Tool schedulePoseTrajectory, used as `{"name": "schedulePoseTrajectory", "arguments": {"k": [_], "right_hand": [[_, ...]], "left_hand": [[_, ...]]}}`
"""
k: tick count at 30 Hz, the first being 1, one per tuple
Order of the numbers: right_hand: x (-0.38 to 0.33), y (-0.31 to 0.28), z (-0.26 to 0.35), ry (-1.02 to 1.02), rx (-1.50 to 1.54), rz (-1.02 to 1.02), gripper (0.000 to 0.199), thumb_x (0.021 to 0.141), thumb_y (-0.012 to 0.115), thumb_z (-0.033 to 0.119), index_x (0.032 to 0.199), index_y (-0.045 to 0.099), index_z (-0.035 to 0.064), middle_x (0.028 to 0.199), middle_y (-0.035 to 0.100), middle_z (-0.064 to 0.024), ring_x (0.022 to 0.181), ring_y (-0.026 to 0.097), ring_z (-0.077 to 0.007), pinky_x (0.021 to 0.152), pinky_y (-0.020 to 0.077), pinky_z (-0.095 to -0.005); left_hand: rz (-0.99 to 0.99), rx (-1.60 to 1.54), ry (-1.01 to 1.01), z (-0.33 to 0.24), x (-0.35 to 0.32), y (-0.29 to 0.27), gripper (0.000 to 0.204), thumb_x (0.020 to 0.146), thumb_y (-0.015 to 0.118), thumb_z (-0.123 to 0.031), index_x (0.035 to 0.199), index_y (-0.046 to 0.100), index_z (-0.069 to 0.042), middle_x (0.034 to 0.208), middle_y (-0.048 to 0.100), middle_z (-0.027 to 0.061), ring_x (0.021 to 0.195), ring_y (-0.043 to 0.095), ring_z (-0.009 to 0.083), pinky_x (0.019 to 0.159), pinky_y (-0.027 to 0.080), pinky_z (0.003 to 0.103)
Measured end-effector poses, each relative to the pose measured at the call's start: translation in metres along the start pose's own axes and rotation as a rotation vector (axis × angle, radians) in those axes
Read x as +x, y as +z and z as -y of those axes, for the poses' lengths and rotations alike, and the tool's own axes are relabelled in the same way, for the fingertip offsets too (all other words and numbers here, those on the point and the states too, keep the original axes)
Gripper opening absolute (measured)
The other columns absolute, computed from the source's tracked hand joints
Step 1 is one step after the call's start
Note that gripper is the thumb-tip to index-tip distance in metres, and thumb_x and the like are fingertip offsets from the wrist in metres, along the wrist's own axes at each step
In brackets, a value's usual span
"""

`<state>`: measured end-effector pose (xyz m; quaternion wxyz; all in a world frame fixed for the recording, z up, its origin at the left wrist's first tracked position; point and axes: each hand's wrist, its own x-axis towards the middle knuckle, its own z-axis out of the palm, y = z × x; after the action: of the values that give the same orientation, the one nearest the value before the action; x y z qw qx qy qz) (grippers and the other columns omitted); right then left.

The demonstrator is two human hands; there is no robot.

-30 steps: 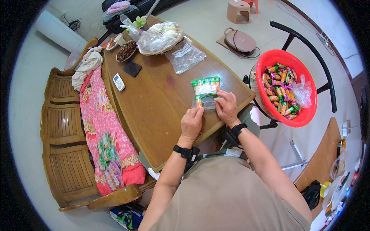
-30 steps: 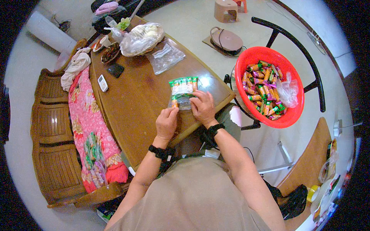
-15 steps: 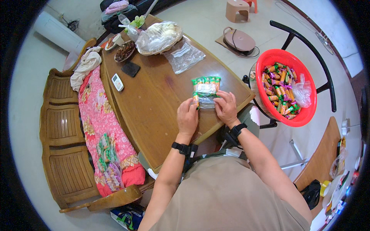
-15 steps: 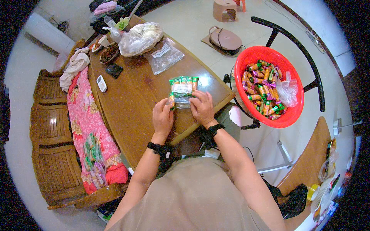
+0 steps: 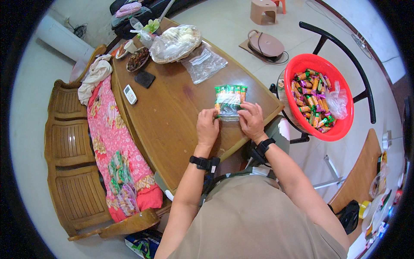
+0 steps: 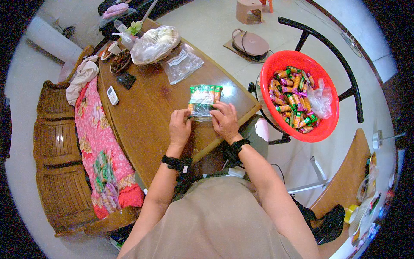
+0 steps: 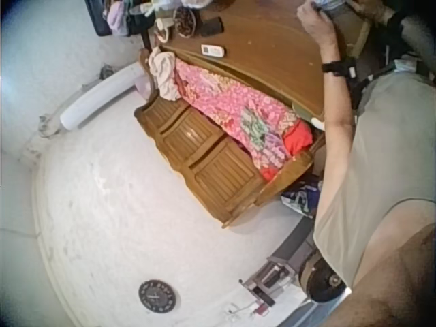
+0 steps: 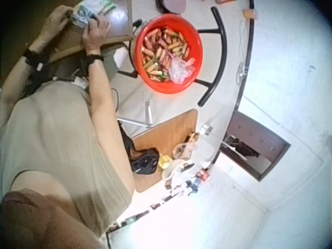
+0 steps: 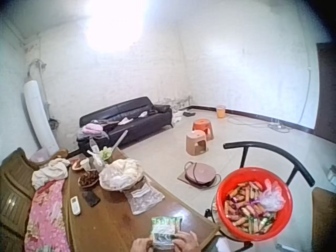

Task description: Sorting and bagging individual snack packages from a large bowl onto a table.

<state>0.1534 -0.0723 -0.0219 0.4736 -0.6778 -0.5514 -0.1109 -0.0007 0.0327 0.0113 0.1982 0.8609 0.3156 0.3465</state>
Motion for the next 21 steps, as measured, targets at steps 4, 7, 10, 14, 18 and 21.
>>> {"name": "schedulePoseTrajectory", "arguments": {"k": [4, 7, 10, 14, 18, 21], "right_hand": [[-0.001, 0.000, 0.000, 0.001, 0.000, 0.002, 0.020, 0.075, 0.066, 0.007, 0.093, 0.061, 0.0134, 0.109, 0.059, -0.0059, 0.111, 0.055, -0.0261, 0.099, 0.0348, -0.0505], [0.000, 0.000, 0.000, 0.000, -0.003, 0.000, 0.019, 0.075, 0.066, 0.008, 0.093, 0.061, 0.0134, 0.109, 0.059, -0.0057, 0.111, 0.055, -0.0259, 0.099, 0.0348, -0.0510], [0.000, 0.000, 0.000, 0.000, -0.007, 0.000, 0.019, 0.075, 0.067, 0.009, 0.093, 0.061, 0.0135, 0.109, 0.059, -0.0054, 0.110, 0.056, -0.0254, 0.099, 0.0349, -0.0512], [-0.001, 0.001, 0.000, 0.006, -0.004, 0.003, 0.018, 0.076, 0.067, 0.010, 0.092, 0.062, 0.0136, 0.109, 0.059, -0.0051, 0.110, 0.056, -0.0250, 0.100, 0.0349, -0.0510], [-0.001, 0.001, -0.001, 0.005, -0.007, 0.001, 0.018, 0.075, 0.067, 0.010, 0.092, 0.062, 0.0137, 0.109, 0.059, -0.0052, 0.110, 0.056, -0.0250, 0.100, 0.0348, -0.0506], [0.000, 0.000, 0.000, 0.002, -0.006, 0.005, 0.019, 0.075, 0.067, 0.010, 0.093, 0.062, 0.0136, 0.109, 0.059, -0.0054, 0.111, 0.056, -0.0250, 0.100, 0.0345, -0.0503]], "left_hand": [[0.020, 0.049, -0.001, 0.001, 0.003, -0.004, 0.025, 0.070, 0.064, 0.003, 0.091, 0.054, -0.005, 0.090, 0.055, 0.0121, 0.090, 0.054, 0.0325, 0.077, 0.045, 0.041], [-0.024, 0.049, 0.058, -0.003, 0.008, -0.006, 0.022, 0.070, 0.062, 0.005, 0.088, 0.052, -0.004, 0.092, 0.054, 0.0131, 0.090, 0.055, 0.0330, 0.079, 0.046, 0.040], [0.026, 0.051, 0.045, 0.001, 0.010, -0.004, 0.022, 0.071, 0.060, 0.005, 0.089, 0.050, -0.004, 0.094, 0.054, 0.0139, 0.090, 0.055, 0.0343, 0.079, 0.046, 0.041], [0.065, 0.080, 0.017, 0.004, 0.015, -0.002, 0.024, 0.073, 0.058, 0.005, 0.094, 0.051, -0.004, 0.094, 0.054, 0.0144, 0.091, 0.054, 0.0354, 0.079, 0.046, 0.041], [0.033, 0.067, 0.092, 0.004, 0.021, 0.000, 0.026, 0.074, 0.057, 0.005, 0.098, 0.054, -0.004, 0.091, 0.053, 0.0143, 0.089, 0.053, 0.0341, 0.077, 0.046, 0.042], [0.051, 0.095, 0.084, 0.004, 0.022, 0.001, 0.025, 0.075, 0.057, 0.004, 0.099, 0.054, -0.004, 0.091, 0.053, 0.0142, 0.088, 0.053, 0.0341, 0.077, 0.046, 0.042]]}}
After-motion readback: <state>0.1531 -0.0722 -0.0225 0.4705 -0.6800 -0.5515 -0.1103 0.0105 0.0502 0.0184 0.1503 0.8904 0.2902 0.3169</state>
